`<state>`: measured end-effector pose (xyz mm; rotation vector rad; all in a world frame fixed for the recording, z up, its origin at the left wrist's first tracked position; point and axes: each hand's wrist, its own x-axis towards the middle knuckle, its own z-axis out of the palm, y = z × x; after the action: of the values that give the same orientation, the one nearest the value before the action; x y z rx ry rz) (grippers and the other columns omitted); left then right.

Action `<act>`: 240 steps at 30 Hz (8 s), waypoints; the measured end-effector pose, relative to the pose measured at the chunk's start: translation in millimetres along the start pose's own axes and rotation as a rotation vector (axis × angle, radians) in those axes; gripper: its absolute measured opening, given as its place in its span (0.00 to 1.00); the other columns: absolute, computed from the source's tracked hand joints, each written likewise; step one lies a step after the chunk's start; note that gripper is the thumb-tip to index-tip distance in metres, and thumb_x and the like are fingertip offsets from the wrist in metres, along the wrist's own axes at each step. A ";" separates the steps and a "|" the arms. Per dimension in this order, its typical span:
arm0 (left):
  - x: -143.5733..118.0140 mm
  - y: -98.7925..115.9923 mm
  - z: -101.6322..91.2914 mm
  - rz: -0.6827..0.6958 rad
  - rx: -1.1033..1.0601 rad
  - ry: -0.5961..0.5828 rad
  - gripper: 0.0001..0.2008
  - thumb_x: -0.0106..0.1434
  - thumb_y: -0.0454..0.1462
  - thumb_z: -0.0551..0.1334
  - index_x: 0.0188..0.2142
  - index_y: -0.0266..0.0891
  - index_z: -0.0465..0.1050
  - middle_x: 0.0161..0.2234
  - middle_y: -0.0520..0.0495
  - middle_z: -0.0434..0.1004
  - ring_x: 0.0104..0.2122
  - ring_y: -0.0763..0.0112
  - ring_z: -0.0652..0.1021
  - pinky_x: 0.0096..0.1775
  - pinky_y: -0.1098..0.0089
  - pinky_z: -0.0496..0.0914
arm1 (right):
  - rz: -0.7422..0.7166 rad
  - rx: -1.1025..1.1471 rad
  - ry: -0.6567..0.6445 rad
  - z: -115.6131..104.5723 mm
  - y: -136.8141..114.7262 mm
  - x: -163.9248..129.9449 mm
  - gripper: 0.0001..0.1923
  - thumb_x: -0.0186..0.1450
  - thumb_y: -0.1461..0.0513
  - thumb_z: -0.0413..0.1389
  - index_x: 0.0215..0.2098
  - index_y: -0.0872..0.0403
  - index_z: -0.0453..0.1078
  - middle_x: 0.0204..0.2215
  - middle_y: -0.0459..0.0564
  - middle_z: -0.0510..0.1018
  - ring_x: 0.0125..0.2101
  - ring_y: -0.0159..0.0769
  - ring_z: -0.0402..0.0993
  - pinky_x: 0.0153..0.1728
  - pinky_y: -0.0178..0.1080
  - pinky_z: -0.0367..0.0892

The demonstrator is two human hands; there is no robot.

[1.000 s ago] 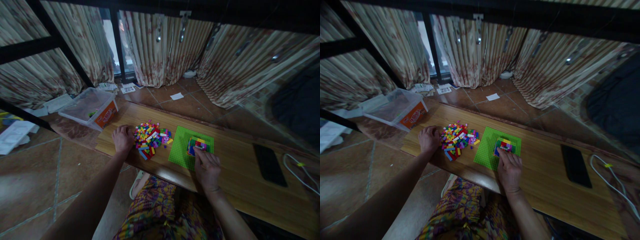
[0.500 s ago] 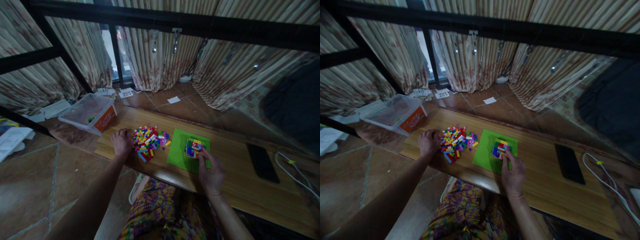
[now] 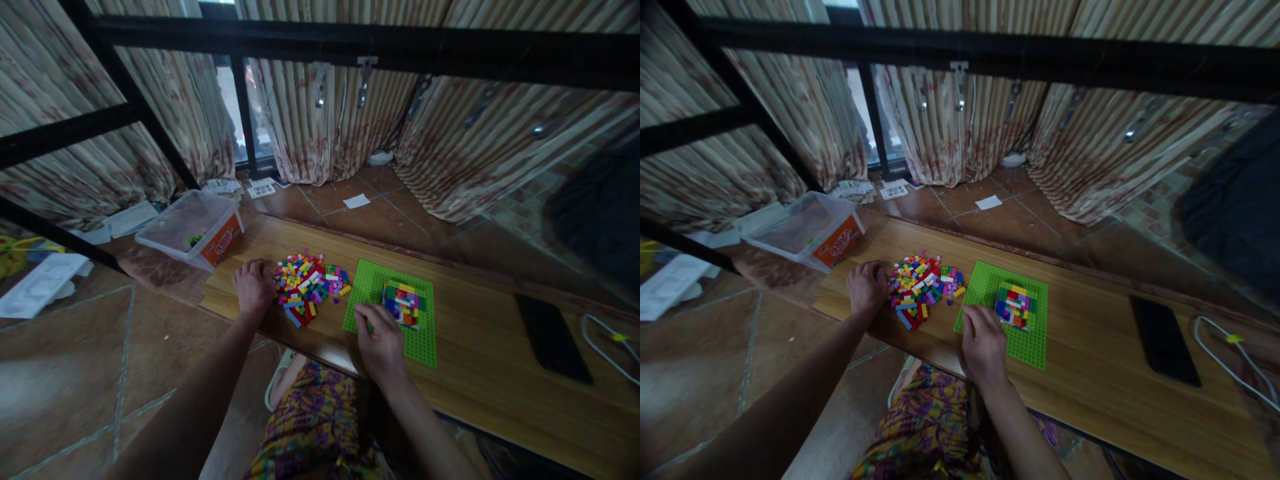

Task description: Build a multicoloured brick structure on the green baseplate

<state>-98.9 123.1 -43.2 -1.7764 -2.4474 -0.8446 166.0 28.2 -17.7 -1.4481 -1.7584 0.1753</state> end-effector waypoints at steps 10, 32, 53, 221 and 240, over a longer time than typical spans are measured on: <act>-1.2 0.7 0.0 0.002 0.010 0.002 0.16 0.65 0.40 0.52 0.45 0.38 0.74 0.47 0.41 0.75 0.47 0.55 0.71 0.51 0.57 0.62 | -0.013 -0.157 -0.208 38.5 6.4 23.1 0.09 0.66 0.60 0.54 0.38 0.53 0.76 0.35 0.52 0.76 0.39 0.42 0.69 0.41 0.41 0.64; 2.3 0.8 -1.0 -0.004 0.016 -0.004 0.15 0.63 0.39 0.53 0.44 0.39 0.74 0.48 0.40 0.75 0.48 0.54 0.71 0.51 0.56 0.62 | 0.253 0.105 -0.173 -8.8 0.0 -30.0 0.09 0.68 0.59 0.51 0.38 0.51 0.73 0.34 0.47 0.80 0.35 0.36 0.76 0.39 0.37 0.68; 2.8 2.0 -1.4 -0.019 0.019 -0.017 0.16 0.63 0.40 0.53 0.46 0.39 0.74 0.50 0.40 0.74 0.50 0.52 0.70 0.52 0.54 0.62 | 0.102 -0.228 0.263 -42.0 75.8 -8.9 0.08 0.64 0.54 0.59 0.33 0.46 0.79 0.45 0.52 0.74 0.45 0.42 0.66 0.45 0.47 0.62; 1.2 1.8 -0.4 0.005 0.051 -0.007 0.17 0.63 0.39 0.53 0.47 0.38 0.74 0.50 0.41 0.74 0.50 0.53 0.70 0.53 0.55 0.62 | 0.034 -0.188 -0.035 -49.8 53.1 8.1 0.14 0.68 0.62 0.49 0.28 0.52 0.74 0.33 0.50 0.76 0.33 0.35 0.74 0.37 0.37 0.70; 0.6 5.6 -4.6 -0.014 0.043 -0.031 0.16 0.63 0.38 0.54 0.47 0.39 0.74 0.49 0.40 0.74 0.50 0.53 0.70 0.53 0.55 0.61 | 0.064 0.085 -0.156 -16.4 -8.3 -34.7 0.09 0.69 0.64 0.50 0.36 0.51 0.73 0.34 0.49 0.77 0.34 0.33 0.76 0.36 0.34 0.70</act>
<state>-95.5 122.9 -36.7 -1.7736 -2.4796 -0.7647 170.3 -10.8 -19.7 -1.4626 -1.8066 0.4021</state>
